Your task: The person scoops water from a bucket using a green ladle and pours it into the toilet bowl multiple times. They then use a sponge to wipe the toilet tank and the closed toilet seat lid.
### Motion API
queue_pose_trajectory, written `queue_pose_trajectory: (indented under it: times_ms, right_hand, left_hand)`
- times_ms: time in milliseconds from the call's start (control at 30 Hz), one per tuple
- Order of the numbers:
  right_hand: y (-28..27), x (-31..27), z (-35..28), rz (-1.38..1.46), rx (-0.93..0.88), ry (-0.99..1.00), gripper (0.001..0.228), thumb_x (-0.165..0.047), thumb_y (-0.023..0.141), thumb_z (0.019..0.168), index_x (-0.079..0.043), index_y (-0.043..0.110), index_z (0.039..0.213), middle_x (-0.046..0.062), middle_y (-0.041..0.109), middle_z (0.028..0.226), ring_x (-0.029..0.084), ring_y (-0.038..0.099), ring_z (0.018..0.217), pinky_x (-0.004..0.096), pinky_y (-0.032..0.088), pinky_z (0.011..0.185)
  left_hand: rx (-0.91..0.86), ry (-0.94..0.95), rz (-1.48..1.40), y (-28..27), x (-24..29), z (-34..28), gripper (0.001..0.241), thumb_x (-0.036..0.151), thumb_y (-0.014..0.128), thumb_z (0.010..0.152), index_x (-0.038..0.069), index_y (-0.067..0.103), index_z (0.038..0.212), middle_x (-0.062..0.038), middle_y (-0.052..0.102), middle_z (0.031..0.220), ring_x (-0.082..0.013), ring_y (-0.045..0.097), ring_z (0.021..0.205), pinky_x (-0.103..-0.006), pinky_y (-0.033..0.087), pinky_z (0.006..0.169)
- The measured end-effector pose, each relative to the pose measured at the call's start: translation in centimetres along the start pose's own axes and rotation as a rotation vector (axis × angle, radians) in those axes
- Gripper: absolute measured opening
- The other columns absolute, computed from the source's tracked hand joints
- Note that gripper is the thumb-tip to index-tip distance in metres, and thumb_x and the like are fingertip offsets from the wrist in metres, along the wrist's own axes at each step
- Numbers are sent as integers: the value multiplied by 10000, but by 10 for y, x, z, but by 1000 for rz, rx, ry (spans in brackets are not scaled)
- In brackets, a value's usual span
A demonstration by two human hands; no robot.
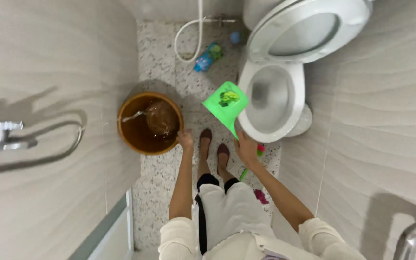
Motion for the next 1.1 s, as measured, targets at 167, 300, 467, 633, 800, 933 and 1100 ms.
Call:
queue_pose_trajectory:
  times_ms: [167,300,467,633,800,933,1100]
  right_hand:
    - [187,-24,-23,-98,-429,-193,349,-87,620,956,-47,538,1293,206,659,925,347,601,589,450,485,470]
    - [312,-54,-24,-292,-674,-383,520,-30,621,915,-47,492,1419,193,654,925,295,605,641,397,494,483]
    - [416,-118,-5,-560,-735,-560,579,-24,637,927,-57,423,1464,186,647,973,239,644,626,345,498,450]
    - [567,-111,9,-839,-900,-601,746,-102,716,878,-79,350,1529,163,639,1067,215,695,717,320,538,499]
    - [674,-81,29,-996,-830,-544,815,-299,785,834,-49,375,1492,168,647,1157,278,689,942,406,606,689]
    - [744,-46,16,-928,-805,-268,746,-284,773,864,-74,381,1463,161,646,1191,307,695,958,438,617,713]
    - [822,-28,-37,-97,-1035,41,778,-184,617,1039,49,217,1664,240,759,986,309,690,727,422,528,536]
  left_hand:
    - [153,-279,-7,-105,-77,-56,479,349,661,911,38,649,1276,-247,573,1340,-418,454,1276,-515,397,1056]
    - [249,-334,-150,-152,-126,-73,496,382,667,900,54,613,1267,-229,475,1355,-416,497,1189,-514,427,1001]
    - [370,-199,-169,-181,-193,-73,354,274,692,936,23,657,1183,-214,548,1297,-375,532,1209,-459,440,1060]
    - [366,-212,-220,-210,-228,-73,251,173,653,976,30,665,1183,-159,605,1290,-325,477,1275,-433,359,1112]
    - [433,-167,-251,-226,-328,-58,298,224,651,984,48,649,1223,-134,589,1302,-310,515,1263,-401,385,1113]
    - [403,-228,-194,-247,-356,-49,297,225,642,1004,33,662,1229,-137,599,1339,-310,495,1311,-412,277,1167]
    - [378,-307,-358,-262,-366,-51,336,264,617,1011,53,632,1271,-113,519,1392,-284,471,1327,-406,370,1128]
Point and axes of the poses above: each hand's wrist, its own z-axis towards the middle knuckle, its own y-axis out of the palm, x = y × z, the point moved 7 cm from there along z, towards the middle knuckle
